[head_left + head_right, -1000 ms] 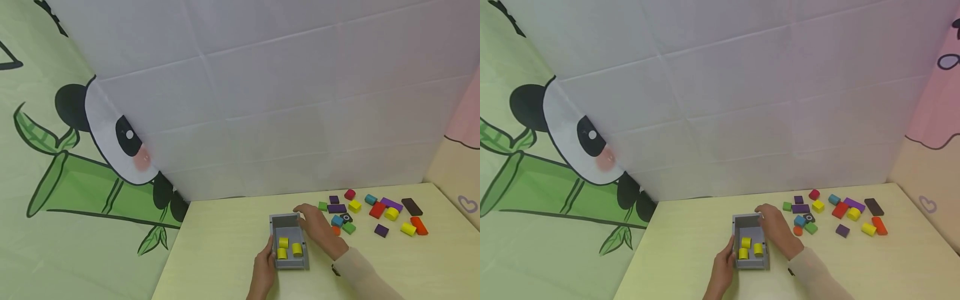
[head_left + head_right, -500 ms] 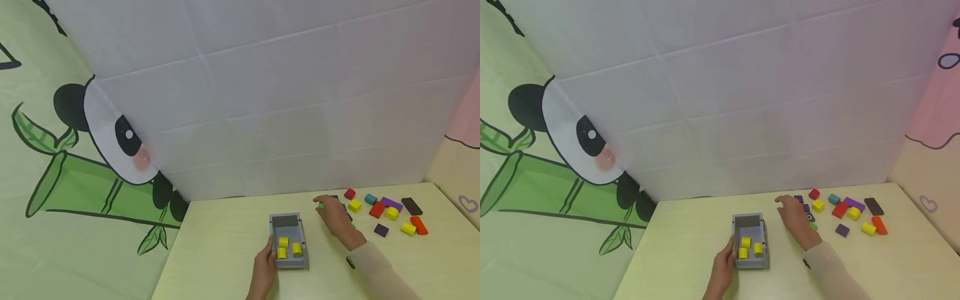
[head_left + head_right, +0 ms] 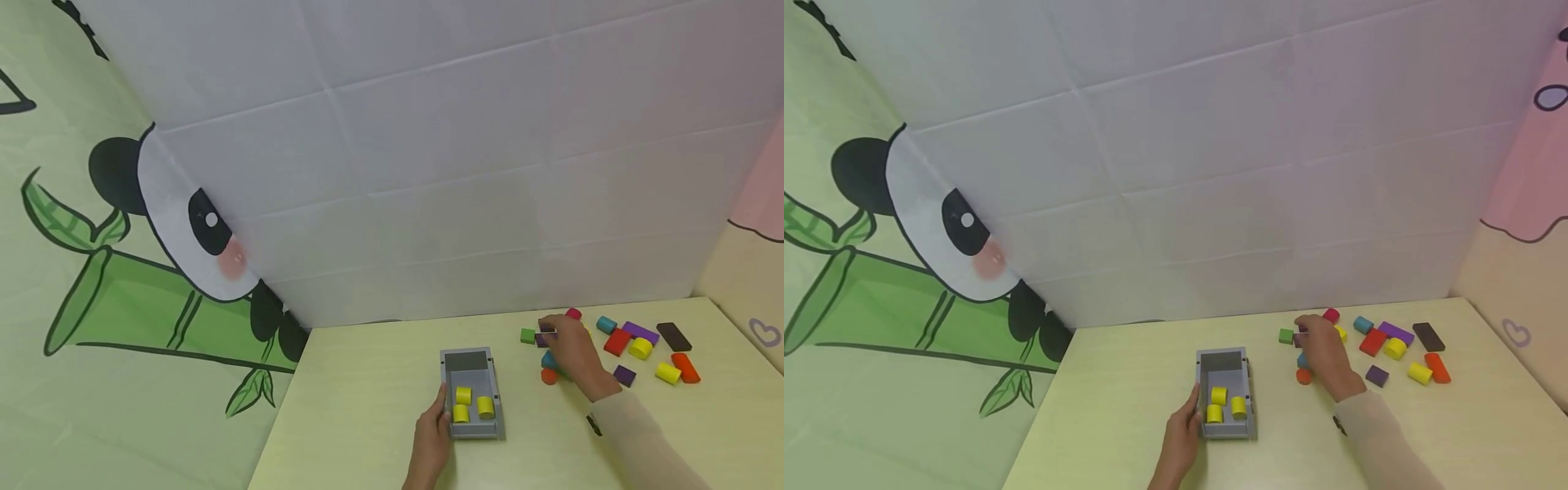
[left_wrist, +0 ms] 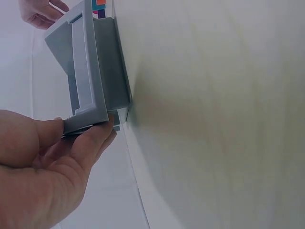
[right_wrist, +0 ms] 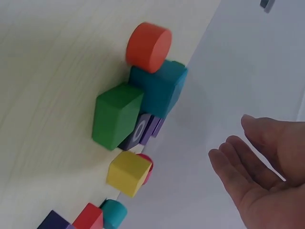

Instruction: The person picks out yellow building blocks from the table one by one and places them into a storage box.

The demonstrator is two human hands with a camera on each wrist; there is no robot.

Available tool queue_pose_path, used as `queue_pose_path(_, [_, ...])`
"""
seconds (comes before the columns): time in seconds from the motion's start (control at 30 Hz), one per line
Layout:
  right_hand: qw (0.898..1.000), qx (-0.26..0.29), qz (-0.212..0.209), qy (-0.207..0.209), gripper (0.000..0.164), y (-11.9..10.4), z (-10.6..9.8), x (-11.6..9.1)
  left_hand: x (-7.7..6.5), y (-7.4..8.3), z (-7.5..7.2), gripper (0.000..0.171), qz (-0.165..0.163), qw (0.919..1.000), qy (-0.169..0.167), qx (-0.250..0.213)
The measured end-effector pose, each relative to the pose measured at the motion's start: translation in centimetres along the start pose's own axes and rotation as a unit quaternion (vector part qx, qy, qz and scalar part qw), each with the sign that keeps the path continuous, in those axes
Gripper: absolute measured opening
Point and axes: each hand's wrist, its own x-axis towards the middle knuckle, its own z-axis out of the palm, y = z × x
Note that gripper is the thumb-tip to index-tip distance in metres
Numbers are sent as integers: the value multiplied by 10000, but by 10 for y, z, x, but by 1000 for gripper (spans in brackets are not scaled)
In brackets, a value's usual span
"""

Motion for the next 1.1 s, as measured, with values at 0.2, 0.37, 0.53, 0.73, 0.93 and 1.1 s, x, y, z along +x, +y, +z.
queue_pose_path(0.2, [9998,-108,172,22,32,16,-5,0,-1,0,0,53,-13,10000,5,-29])
queue_pose_path(0.37, [9995,-74,320,-3,33,32,-7,0,-2,0,0,53,-9,10000,-1,-7])
queue_pose_path(0.53, [9987,-126,457,-165,35,43,-11,1,-2,1,0,53,-6,10000,4,32])
queue_pose_path(0.73, [9985,-205,476,-169,36,50,-12,2,-3,1,0,53,28,10000,8,29])
queue_pose_path(0.93, [9971,-279,642,-306,40,54,-14,3,-3,-1,0,54,42,10000,43,40])
queue_pose_path(1.1, [9964,-368,668,-383,41,59,-14,5,-2,1,0,54,18,10000,41,9])
